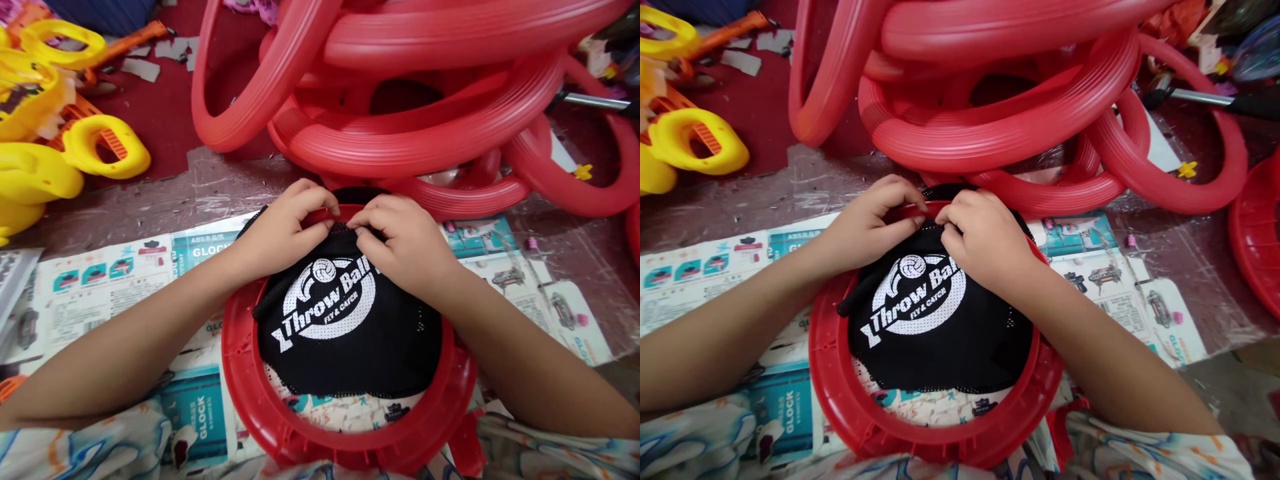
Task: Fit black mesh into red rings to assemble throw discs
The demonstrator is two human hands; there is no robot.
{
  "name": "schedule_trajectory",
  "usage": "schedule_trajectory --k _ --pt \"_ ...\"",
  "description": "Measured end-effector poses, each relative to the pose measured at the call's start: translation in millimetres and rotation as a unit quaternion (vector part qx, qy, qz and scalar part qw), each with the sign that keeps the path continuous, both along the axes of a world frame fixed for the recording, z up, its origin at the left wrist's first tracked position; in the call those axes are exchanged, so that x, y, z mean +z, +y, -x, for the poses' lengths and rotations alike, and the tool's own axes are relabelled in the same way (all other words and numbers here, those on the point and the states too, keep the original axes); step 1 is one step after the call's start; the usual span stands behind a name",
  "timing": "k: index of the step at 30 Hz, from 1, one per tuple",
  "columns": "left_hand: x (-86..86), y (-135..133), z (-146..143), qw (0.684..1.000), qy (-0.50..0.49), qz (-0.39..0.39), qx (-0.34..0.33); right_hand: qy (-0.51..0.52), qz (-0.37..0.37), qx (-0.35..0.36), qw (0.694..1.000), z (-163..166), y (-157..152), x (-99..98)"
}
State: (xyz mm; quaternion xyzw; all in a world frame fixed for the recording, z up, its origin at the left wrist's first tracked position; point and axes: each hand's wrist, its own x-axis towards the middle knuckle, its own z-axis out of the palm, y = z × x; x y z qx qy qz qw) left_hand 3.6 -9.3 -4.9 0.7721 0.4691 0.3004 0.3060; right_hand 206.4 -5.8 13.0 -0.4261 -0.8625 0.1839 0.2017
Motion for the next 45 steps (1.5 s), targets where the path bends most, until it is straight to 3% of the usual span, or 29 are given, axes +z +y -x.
schedule_trajectory --k 10,17,21,27,31,33,38,41,45 --pt "-4.1 -4.3 0.5 0.997 0.040 -0.064 0.006 -0.007 0.049 -0.005 0.999 1.9 0.5 2.8" --pt "-5.4 -4.0 1.0 0.994 0.071 -0.079 -0.011 -0.100 -0.003 -0.003 0.995 5.8 -3.4 2.4" --pt "-4.8 -2.2 1.5 0.995 0.068 -0.065 -0.019 -0.075 0.006 -0.035 0.997 -5.0 -6.0 16.0" --pt "3.5 -2.8 4.8 0.995 0.092 -0.048 -0.006 -0.154 0.057 -0.092 0.982 -24.3 -5.4 35.5" --pt "8.5 -2.0 11.5 0.988 0.140 -0.067 -0.002 -0.182 -0.033 -0.090 0.979 -15.5 -20.2 39.8" --pt "9.1 0.0 15.4 0.989 0.131 -0.073 -0.014 -0.201 -0.054 -0.058 0.976 -6.7 -34.2 42.0" --pt "11.0 4.4 22.7 0.995 0.099 -0.019 -0.010 -0.238 0.048 0.180 0.953 9.7 -57.9 37.9" --pt "17.9 0.6 26.9 0.995 0.103 0.013 0.013 -0.239 0.030 0.226 0.944 9.4 -56.4 38.7" --pt "29.8 -17.7 33.1 0.988 0.140 0.013 0.057 -0.183 0.079 0.270 0.942 -5.3 -44.9 53.0"
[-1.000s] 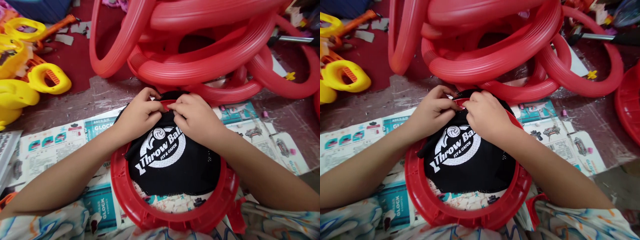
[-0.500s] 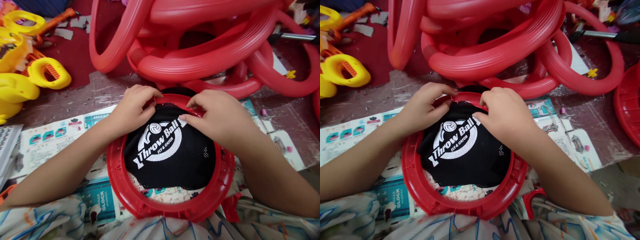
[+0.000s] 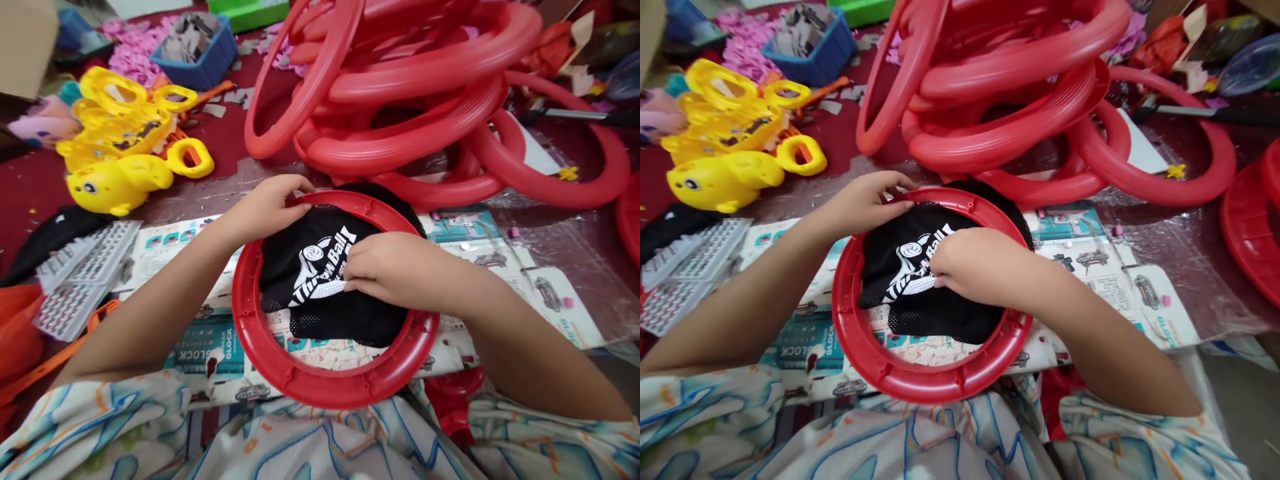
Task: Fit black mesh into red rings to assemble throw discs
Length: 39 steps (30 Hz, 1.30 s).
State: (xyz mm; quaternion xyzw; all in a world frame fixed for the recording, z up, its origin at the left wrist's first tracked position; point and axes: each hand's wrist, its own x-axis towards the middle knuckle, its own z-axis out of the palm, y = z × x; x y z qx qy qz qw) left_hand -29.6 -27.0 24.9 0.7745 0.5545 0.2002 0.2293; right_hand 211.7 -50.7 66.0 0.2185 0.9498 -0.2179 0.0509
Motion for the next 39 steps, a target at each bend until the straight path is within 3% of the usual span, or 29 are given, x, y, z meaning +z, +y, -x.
schedule_trajectory --k 4,6,9,12,16,21,25,32,39 --pt "1.4 -25.0 5.0 0.999 0.033 0.024 -0.020 -0.009 0.103 0.047 0.994 -14.3 9.9 7.8" --pt "-1.5 -33.5 6.1 0.998 0.038 0.042 -0.028 -0.021 0.105 0.023 0.994 -14.0 11.4 4.7" --pt "-4.7 -36.8 4.0 0.999 0.008 0.032 0.002 0.035 -0.013 -0.079 0.996 -5.3 11.5 -6.2" --pt "-5.2 -32.0 -3.8 0.999 -0.034 0.012 0.023 0.094 -0.123 -0.142 0.978 4.0 13.3 -20.1" --pt "-9.3 -27.5 -18.0 0.997 -0.066 0.015 0.022 0.128 -0.163 -0.185 0.961 11.6 19.7 -34.3" --pt "-22.2 -32.1 -25.4 0.984 -0.154 0.010 0.094 0.101 -0.124 -0.193 0.968 23.5 25.8 -42.1" --pt "-28.1 -33.6 -22.3 0.970 -0.212 0.042 0.114 0.137 -0.106 -0.179 0.968 30.4 31.3 -47.3" --pt "-26.2 -33.9 -23.0 0.940 -0.303 0.088 0.129 0.213 -0.068 -0.175 0.959 28.9 40.6 -58.3" --pt "-22.9 -34.3 -25.0 0.930 -0.320 0.111 0.143 0.244 -0.060 -0.189 0.949 28.3 38.3 -57.4"
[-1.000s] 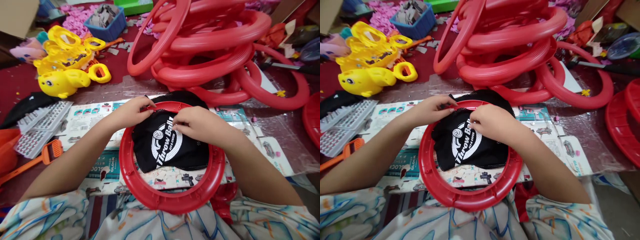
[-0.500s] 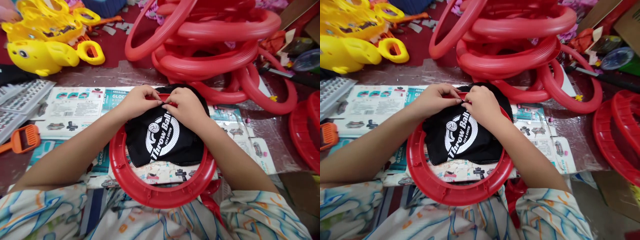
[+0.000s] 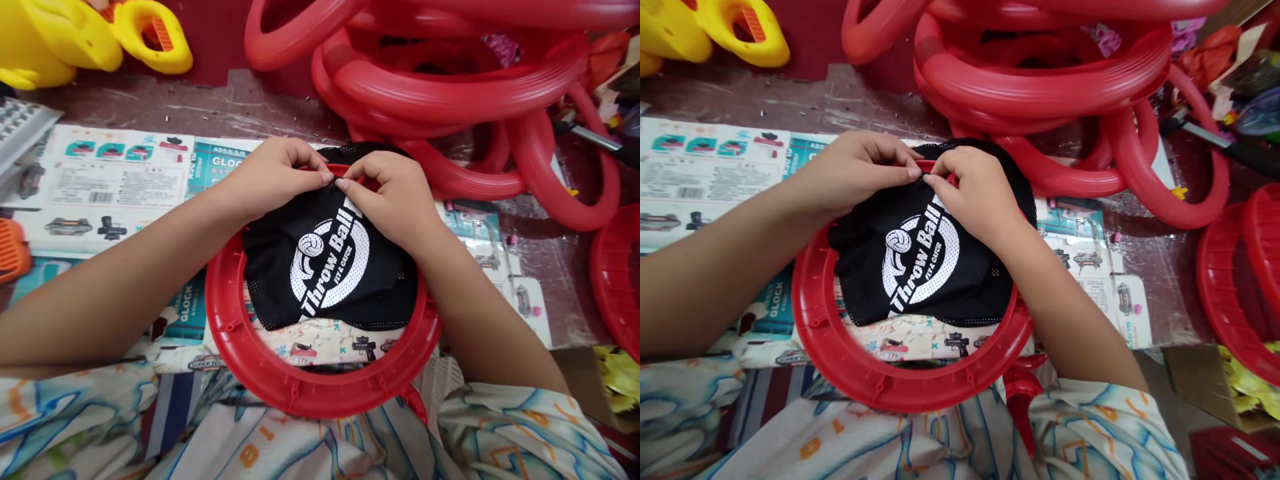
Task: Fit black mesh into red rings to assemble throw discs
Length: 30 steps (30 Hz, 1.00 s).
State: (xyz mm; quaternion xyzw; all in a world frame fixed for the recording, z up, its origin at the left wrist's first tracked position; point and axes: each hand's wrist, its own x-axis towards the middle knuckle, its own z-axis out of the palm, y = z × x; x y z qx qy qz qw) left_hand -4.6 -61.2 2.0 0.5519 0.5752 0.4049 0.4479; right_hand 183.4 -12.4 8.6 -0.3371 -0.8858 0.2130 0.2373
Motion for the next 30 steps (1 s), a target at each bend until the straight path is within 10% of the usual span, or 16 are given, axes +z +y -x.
schedule_trajectory --k 20,30 --pt "8.3 4.6 -5.8 0.975 0.222 0.003 -0.006 -0.068 -0.005 -0.091 0.994 8.1 -3.1 1.0" --pt "21.8 3.1 8.2 0.937 0.338 -0.037 -0.086 -0.098 0.001 -0.060 0.993 -26.0 -15.1 38.6"
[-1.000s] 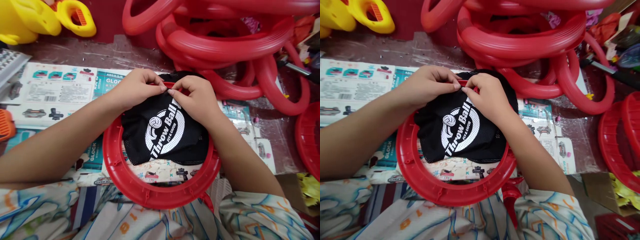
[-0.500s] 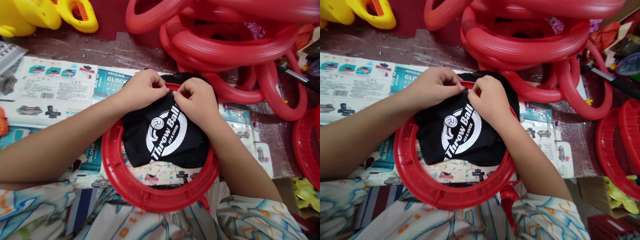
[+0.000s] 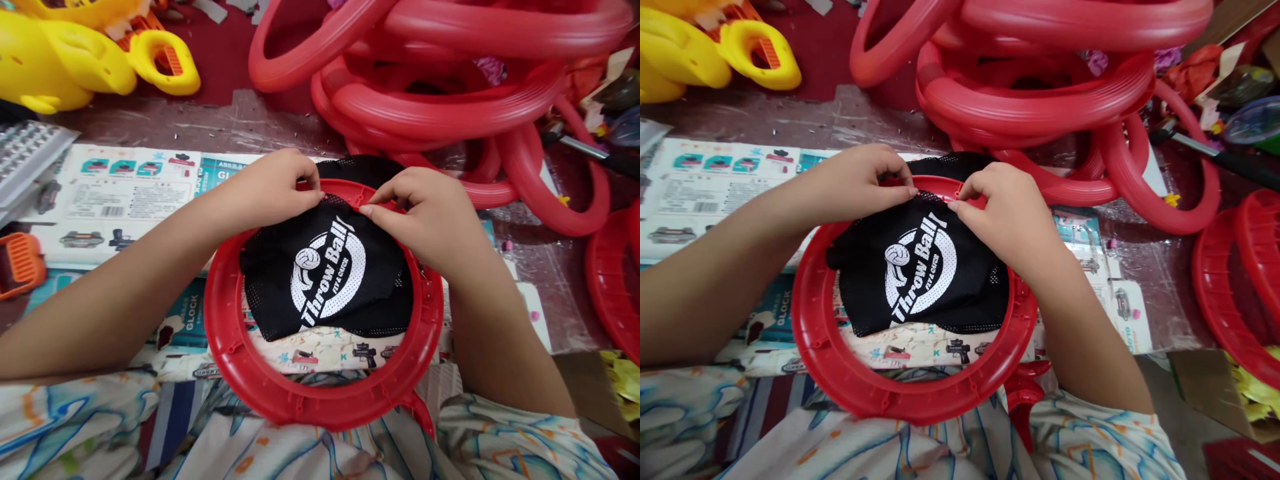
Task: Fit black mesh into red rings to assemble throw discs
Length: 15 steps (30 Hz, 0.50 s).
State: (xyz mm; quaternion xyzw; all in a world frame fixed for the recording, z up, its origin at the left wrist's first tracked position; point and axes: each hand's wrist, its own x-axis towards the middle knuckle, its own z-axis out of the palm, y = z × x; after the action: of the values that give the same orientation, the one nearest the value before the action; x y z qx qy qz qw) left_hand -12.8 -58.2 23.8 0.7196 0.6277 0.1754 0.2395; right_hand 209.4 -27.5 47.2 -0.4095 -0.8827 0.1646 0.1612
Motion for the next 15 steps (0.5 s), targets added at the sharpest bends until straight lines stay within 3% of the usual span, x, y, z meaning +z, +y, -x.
schedule_trajectory --k 4,9,15 --pt "6.1 -1.8 2.9 0.999 0.020 -0.024 -0.037 -0.017 -0.001 0.033 0.999 4.5 -3.6 -8.6" --pt "-9.7 -1.4 -8.8 0.990 -0.049 -0.092 -0.099 -0.062 -0.047 0.016 0.997 8.3 -6.4 -13.2" --pt "-14.4 -5.3 -15.2 0.986 -0.123 -0.098 -0.055 -0.037 -0.018 0.023 0.999 5.9 -4.1 -10.8"
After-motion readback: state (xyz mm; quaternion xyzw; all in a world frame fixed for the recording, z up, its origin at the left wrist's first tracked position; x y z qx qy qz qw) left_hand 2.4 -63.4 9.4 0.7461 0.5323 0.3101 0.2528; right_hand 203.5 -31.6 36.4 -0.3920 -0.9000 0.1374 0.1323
